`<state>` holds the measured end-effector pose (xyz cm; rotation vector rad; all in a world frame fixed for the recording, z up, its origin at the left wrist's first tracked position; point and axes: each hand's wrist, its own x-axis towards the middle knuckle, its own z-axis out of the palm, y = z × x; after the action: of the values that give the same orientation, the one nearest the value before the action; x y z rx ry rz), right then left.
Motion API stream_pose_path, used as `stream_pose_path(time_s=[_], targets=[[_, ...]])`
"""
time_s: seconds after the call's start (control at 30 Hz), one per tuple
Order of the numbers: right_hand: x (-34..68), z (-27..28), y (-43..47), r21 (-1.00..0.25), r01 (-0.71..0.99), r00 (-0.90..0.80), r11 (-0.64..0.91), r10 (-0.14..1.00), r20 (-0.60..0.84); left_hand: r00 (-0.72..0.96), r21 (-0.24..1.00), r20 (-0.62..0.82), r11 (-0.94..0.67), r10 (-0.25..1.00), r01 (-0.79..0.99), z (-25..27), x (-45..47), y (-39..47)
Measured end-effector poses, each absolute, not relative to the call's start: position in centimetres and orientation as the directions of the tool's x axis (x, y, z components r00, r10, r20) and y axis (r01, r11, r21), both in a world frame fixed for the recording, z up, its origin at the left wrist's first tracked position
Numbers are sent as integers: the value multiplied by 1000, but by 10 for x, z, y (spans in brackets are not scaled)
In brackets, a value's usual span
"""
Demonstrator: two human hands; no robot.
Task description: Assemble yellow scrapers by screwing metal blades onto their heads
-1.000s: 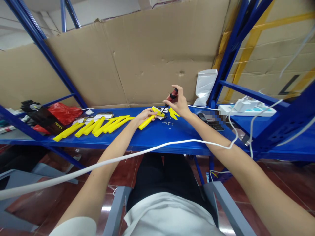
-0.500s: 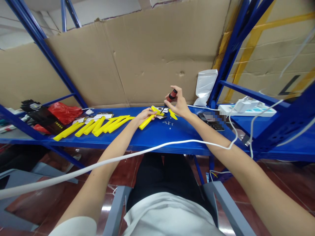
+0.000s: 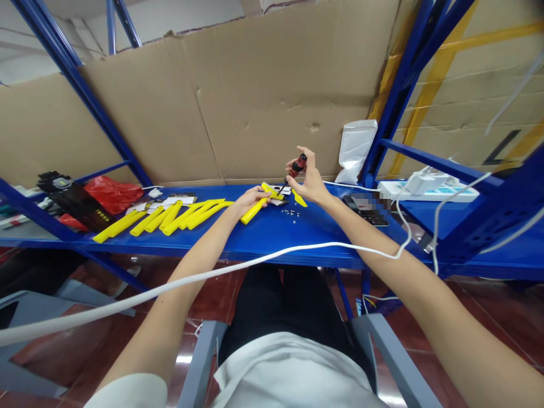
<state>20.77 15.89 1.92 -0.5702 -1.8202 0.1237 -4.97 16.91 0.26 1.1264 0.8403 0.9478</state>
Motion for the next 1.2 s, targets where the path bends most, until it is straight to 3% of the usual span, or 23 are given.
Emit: stream_pose_path(time_s=[0.6,0.8,0.93,1.2], targets=[[205,21,157,-470,276,-170,838,524,834,368,972,-76,151,927,-180,3,-50,169],[206,23,152,-396,313,-179,863,463,868,369,971,-72,150,927,-187,1,-50,171],[205,22,150,-415,283,-235,865,482,844,371,969,-76,156,925,-192,1,-50,173],[207,23,154,-411,345,-141,844,479,866,397,963,-78,172,914,-206,1,-50,171]])
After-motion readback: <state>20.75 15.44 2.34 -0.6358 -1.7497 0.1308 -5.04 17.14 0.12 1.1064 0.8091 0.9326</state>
